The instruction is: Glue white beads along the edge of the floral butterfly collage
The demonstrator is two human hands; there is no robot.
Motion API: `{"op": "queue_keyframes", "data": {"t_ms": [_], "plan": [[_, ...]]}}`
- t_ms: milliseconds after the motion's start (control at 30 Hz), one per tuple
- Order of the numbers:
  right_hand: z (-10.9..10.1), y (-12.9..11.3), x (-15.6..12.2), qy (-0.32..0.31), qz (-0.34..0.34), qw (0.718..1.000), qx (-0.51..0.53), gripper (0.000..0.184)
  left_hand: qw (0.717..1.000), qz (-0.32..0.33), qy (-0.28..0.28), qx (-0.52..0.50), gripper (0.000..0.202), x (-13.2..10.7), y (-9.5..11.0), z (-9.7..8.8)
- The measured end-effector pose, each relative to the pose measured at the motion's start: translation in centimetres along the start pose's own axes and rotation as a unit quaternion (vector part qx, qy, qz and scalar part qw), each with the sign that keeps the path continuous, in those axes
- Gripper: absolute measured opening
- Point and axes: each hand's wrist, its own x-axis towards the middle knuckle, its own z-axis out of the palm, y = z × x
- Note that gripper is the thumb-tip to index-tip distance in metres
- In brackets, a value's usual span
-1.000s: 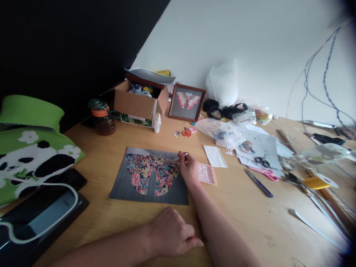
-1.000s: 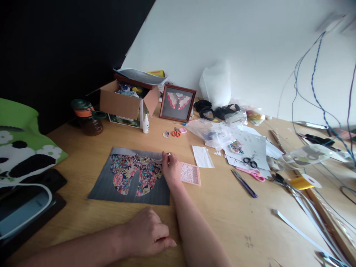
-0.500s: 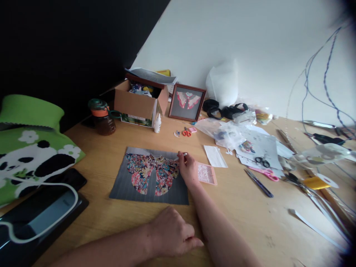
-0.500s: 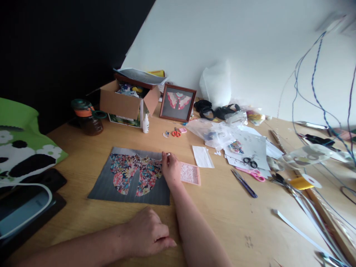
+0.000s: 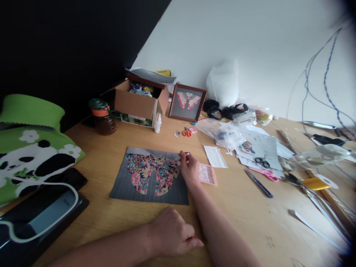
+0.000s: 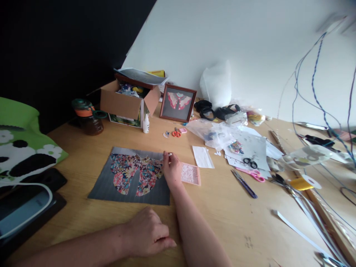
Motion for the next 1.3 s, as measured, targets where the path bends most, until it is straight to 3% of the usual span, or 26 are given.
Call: {"op": "queue_keyframes", "data": {"t_ms": [200, 400, 467, 600, 700, 800, 1067, 1300], "plan": [[-1.5, -0.1, 1.0, 0.026, 0.012, 1.0, -0.012, 0.054, 1.0, 0.001, -0.007, -0.014, 0.042, -0.1, -0.1, 0.2], [-6.7, 2.7, 4.3, 0.073, 0.078, 0.994, -0.007, 0.049, 1.0, 0.004, 0.004, -0.024, 0.04, -0.1, -0.2, 0.5], [-8.3, 3.7, 5.1, 0.042, 0.103, 0.994, -0.02, 0.044, 1.0, 0.012, 0.011, -0.025, 0.04, -0.1, -0.3, 0.5], [-10.2, 4.4, 5.7, -0.084, 0.126, 0.986, -0.068, 0.033, 1.0, 0.018, 0.014, -0.017, 0.04, -0.3, -0.4, 0.7], [-10.8, 4.2, 5.6, -0.167, 0.124, 0.973, -0.1, 0.032, 1.0, 0.021, 0.017, -0.009, 0.04, -0.3, -0.5, 1.0], [-11.1, 3.9, 5.3, -0.203, 0.11, 0.965, -0.126, 0.03, 0.999, 0.026, 0.018, 0.0, 0.039, -0.3, -0.5, 1.1], [-11.2, 3.2, 5.2, -0.175, 0.114, 0.962, -0.176, 0.026, 0.999, 0.033, 0.028, 0.013, 0.038, -0.2, -0.5, 0.9], [-11.2, 2.6, 5.4, -0.195, 0.138, 0.949, -0.206, 0.024, 0.999, 0.032, 0.027, 0.015, 0.037, -0.2, -0.5, 0.8]]}}
